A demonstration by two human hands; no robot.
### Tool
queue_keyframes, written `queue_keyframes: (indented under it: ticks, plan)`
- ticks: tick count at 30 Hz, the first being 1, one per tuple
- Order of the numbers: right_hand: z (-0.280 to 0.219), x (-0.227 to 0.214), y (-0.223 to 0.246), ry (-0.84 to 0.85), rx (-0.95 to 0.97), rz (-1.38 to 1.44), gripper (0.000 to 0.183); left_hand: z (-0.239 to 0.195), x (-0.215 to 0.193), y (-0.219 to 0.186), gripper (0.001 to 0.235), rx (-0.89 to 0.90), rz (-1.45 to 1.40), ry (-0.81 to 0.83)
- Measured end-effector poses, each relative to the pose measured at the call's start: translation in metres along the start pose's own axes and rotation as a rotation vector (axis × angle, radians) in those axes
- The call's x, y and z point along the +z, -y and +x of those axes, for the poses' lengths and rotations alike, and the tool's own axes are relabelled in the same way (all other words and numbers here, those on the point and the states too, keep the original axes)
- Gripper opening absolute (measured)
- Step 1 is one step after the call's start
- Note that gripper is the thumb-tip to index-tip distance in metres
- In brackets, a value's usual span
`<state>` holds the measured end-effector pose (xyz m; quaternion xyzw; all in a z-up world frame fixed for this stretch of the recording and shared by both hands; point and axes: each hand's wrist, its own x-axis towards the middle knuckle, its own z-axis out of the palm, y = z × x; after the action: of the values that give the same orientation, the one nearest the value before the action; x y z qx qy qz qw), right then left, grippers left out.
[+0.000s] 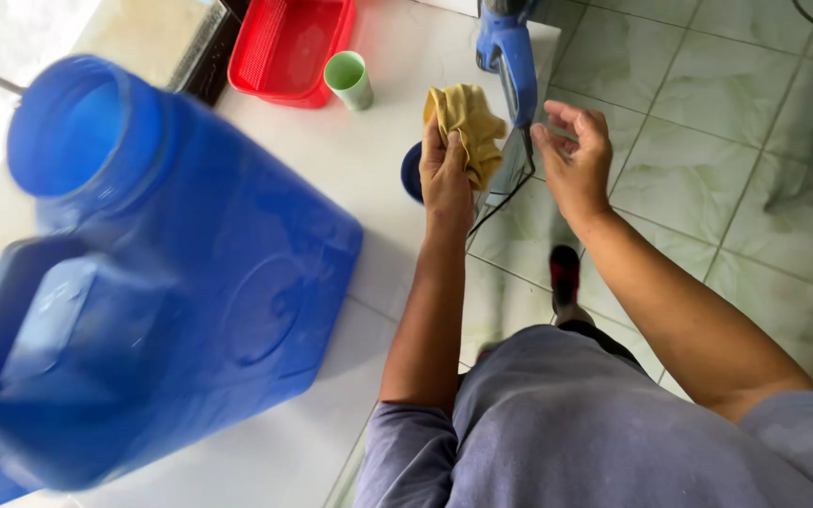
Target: The person pours water from a large dispenser into a blue jerrycan, then uses a yellow cloth to wipe a white countertop and a stainless steel sink. The person repeatedly wets the cloth in the sink and wipes the surfaces, moving items like a red basket and a green cup to reach different areas.
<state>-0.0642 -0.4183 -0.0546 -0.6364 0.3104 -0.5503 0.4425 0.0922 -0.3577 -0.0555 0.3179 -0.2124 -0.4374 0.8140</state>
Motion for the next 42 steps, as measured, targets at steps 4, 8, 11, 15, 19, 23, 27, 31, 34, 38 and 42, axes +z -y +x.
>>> queue_keyframes:
  ticks: [4,8,11,15,19,23,27,31,34,38,42]
  plan:
    - [0.064,0.0,-0.099,-0.015,0.038,-0.173,0.044,0.076,-0.017,0.056,0.048,0.176,0.262,-0.133]
    - [0.105,0.003,-0.149,0.166,0.203,-0.171,0.068,0.136,-0.026,0.077,0.05,0.221,0.247,-0.224]
    - [0.125,-0.01,-0.133,0.368,0.123,-0.251,0.069,0.168,-0.034,0.085,0.049,0.232,0.303,-0.308]
    - [0.146,-0.017,-0.109,0.53,-0.039,-0.332,0.05,0.209,-0.055,0.093,0.05,0.207,0.545,-0.276]
    - [0.15,-0.021,-0.113,0.528,-0.047,-0.341,0.036,0.257,-0.069,0.1,0.05,0.144,0.871,-0.239]
    - [0.149,-0.029,-0.126,0.422,0.248,-0.112,0.022,0.295,-0.087,0.128,0.051,0.236,1.266,0.001]
    - [0.15,-0.033,-0.126,0.28,0.411,0.008,0.02,0.303,-0.089,0.151,0.052,0.318,1.367,0.105]
    - [0.15,-0.042,-0.113,0.229,0.358,-0.052,0.022,0.294,-0.073,0.134,0.054,0.107,1.593,0.168]
    - [0.148,-0.051,-0.107,0.201,0.353,-0.038,0.025,0.277,-0.069,0.133,0.049,0.071,1.648,0.226]
    - [0.142,-0.063,-0.095,0.195,0.375,-0.04,0.022,0.258,-0.028,0.128,0.052,0.232,1.686,0.473]
    - [0.138,-0.076,-0.094,0.174,0.357,-0.123,0.023,0.283,-0.031,0.157,0.047,0.177,1.757,0.577]
